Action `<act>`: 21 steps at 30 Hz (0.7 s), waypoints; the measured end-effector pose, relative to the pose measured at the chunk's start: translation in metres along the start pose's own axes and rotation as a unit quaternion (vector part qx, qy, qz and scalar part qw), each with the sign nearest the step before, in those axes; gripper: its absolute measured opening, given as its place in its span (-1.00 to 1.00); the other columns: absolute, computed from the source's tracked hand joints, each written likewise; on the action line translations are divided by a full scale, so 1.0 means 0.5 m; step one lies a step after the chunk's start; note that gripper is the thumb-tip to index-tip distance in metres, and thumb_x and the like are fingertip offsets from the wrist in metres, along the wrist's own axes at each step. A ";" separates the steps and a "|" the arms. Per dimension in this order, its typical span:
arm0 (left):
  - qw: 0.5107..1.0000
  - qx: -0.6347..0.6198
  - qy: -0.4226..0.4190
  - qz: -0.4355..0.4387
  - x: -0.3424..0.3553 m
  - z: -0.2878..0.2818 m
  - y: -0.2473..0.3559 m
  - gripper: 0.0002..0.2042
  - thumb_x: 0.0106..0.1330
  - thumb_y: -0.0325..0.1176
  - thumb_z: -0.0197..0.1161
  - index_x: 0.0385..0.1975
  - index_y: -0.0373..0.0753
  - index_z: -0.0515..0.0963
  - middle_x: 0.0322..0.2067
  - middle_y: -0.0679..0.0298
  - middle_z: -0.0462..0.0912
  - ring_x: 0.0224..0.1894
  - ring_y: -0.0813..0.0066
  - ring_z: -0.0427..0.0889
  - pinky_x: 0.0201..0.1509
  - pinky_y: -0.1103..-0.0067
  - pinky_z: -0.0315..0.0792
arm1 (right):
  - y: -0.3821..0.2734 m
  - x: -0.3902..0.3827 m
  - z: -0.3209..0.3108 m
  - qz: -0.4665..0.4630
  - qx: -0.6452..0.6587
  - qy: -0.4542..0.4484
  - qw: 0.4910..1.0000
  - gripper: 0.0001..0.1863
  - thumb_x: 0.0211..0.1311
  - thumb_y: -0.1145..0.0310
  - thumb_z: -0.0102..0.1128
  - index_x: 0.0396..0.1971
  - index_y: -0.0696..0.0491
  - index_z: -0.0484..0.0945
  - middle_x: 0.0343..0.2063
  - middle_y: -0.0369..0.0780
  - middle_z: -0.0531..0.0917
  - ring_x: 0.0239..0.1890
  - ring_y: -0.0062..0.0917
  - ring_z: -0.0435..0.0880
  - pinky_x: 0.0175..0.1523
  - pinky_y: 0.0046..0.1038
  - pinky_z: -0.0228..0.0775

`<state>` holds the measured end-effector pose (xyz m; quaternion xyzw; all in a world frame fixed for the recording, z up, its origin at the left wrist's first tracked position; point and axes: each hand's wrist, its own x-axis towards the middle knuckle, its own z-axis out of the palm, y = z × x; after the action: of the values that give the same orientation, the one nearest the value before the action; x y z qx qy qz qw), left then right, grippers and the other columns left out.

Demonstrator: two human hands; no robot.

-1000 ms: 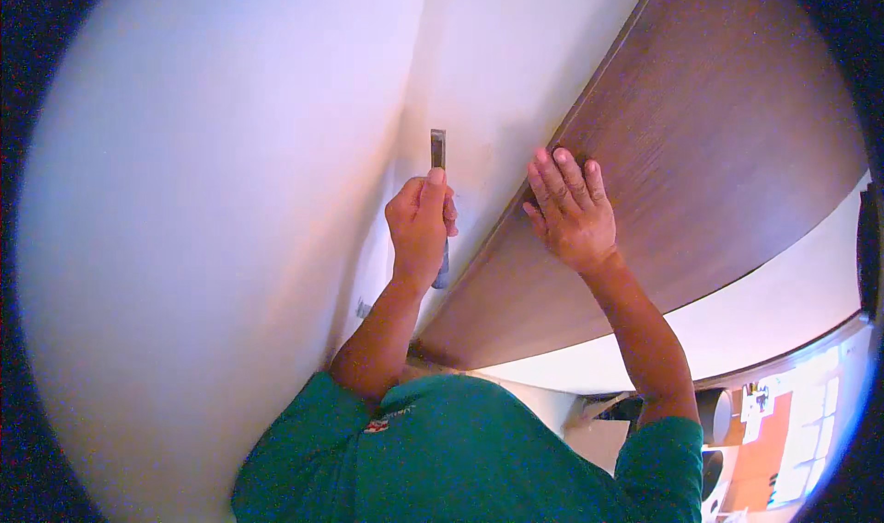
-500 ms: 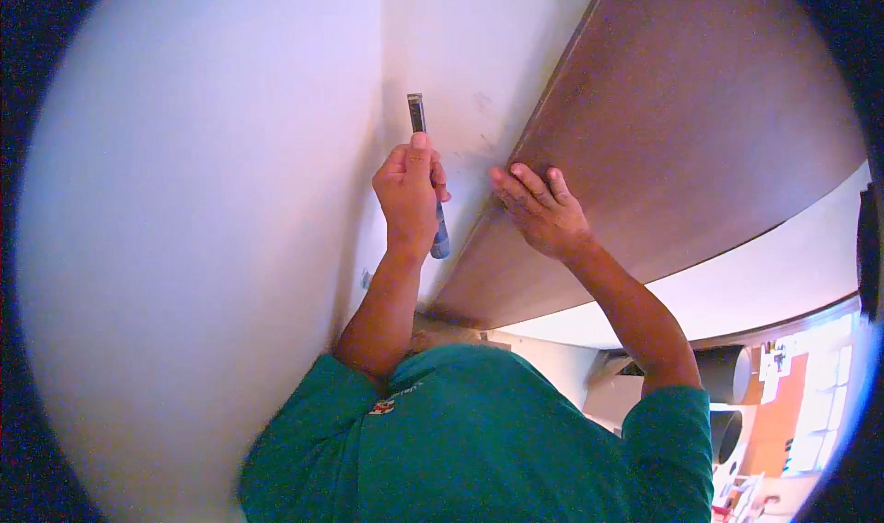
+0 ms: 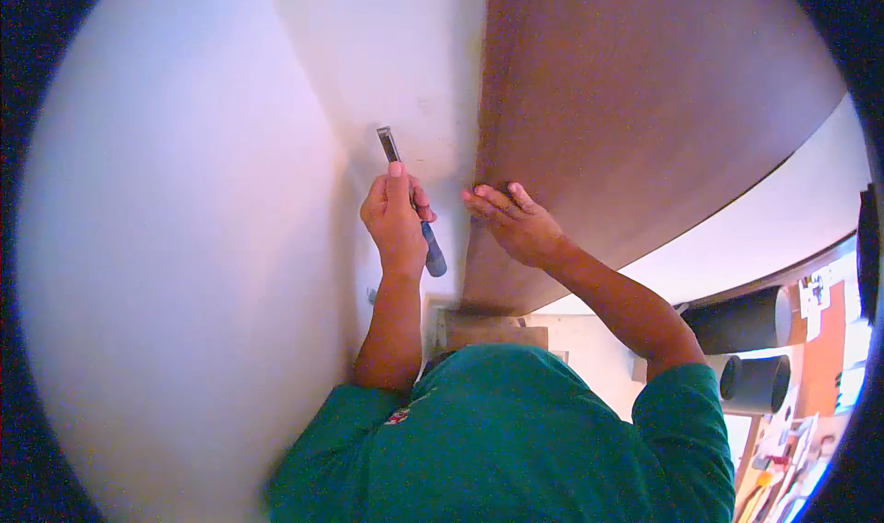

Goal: The person uses a chisel to shave off small pieces of wood from the edge of a door.

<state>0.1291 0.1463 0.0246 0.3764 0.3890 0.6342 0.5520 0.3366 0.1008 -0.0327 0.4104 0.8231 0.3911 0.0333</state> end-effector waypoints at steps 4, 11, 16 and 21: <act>0.999 0.028 -0.017 0.020 0.009 0.009 0.057 -0.67 0.47 -0.06 0.08 -0.47 -0.15 0.41 -0.69 0.36 0.40 -0.75 0.57 0.34 -0.66 0.55 0.36 | 0.010 0.041 -0.051 0.042 0.081 0.001 0.996 -0.38 0.20 0.21 0.05 0.32 -0.08 0.36 0.47 -0.34 0.11 0.52 -0.45 -0.05 0.50 0.03 -0.31; 0.997 0.075 0.000 0.017 0.008 0.011 0.076 -0.67 0.47 -0.06 0.07 -0.47 -0.16 0.42 -0.69 0.36 0.39 -0.74 0.57 0.36 -0.64 0.56 0.38 | 0.056 0.110 -0.094 0.191 0.129 0.116 0.966 -0.37 0.18 0.25 0.08 0.32 -0.04 0.35 0.45 -0.29 0.14 0.51 -0.31 -0.05 0.46 0.08 -0.14; 0.999 0.037 0.003 0.025 0.015 0.001 0.062 -0.66 0.47 -0.11 0.12 -0.46 -0.24 0.46 -0.68 0.35 0.45 -0.69 0.62 0.39 -0.62 0.63 0.37 | 0.038 0.115 -0.069 0.164 0.116 0.110 0.973 -0.33 0.15 0.26 0.10 0.33 -0.03 0.34 0.44 -0.28 0.15 0.51 -0.32 -0.04 0.45 0.09 -0.11; 0.989 0.094 -0.087 0.073 0.021 -0.011 -0.016 -0.71 0.45 -0.23 0.17 -0.51 -0.26 0.51 -0.67 0.40 0.48 -0.64 0.69 0.40 -0.58 0.66 0.31 | 0.033 0.089 -0.164 0.183 0.238 0.164 0.940 -0.59 0.12 0.26 0.22 0.01 -0.05 0.60 0.14 -0.12 0.55 0.23 -0.22 0.48 0.24 0.07 0.27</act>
<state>0.1263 0.1571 0.0154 0.5076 0.3691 0.5986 0.4979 0.2871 0.0873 0.0467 0.4800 0.7969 0.2448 -0.2731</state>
